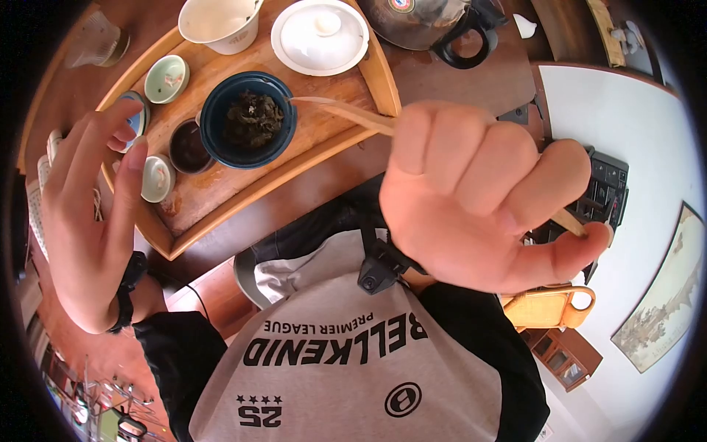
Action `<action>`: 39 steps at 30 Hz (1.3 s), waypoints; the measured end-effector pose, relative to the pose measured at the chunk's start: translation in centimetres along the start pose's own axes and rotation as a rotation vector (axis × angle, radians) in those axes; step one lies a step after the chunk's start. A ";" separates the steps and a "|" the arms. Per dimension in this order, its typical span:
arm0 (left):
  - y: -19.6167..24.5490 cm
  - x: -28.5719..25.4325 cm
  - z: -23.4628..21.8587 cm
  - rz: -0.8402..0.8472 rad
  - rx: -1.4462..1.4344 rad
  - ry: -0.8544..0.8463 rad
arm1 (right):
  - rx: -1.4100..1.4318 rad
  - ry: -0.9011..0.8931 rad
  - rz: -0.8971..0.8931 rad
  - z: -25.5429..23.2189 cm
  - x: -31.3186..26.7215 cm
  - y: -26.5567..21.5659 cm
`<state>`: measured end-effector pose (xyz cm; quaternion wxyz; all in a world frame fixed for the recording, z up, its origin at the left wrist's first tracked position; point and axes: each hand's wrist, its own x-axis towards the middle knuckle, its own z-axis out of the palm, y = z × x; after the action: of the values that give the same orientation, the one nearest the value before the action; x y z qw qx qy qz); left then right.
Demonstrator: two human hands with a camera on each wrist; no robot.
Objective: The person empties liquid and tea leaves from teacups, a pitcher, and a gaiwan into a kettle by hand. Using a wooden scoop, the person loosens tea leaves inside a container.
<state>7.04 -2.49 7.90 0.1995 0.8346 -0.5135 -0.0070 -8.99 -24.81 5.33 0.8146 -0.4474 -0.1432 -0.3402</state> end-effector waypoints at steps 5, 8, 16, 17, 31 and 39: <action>0.1 -0.1 0.0 -0.005 0.019 0.026 | 0.021 -0.065 0.093 1.8 0.5 2.2; 0.0 -0.1 -0.2 -0.002 0.032 0.013 | -0.011 -0.108 0.153 1.4 0.6 3.1; -0.2 -0.3 -0.2 0.001 0.009 0.025 | -0.102 -0.016 0.232 2.1 0.5 6.3; -0.2 -0.3 -0.2 0.010 0.008 0.032 | -0.108 -0.016 0.255 2.1 0.6 6.2; 0.0 -0.1 -0.5 0.015 0.031 0.009 | -0.167 -0.138 0.390 2.0 0.5 4.0; 0.1 0.0 -0.5 0.019 0.035 0.007 | -0.093 -0.149 0.291 1.6 1.3 4.8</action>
<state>7.07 -2.41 8.37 0.1868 0.8330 -0.5207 0.0069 -4.65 -22.21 3.85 0.8208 -0.5246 -0.1210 -0.1911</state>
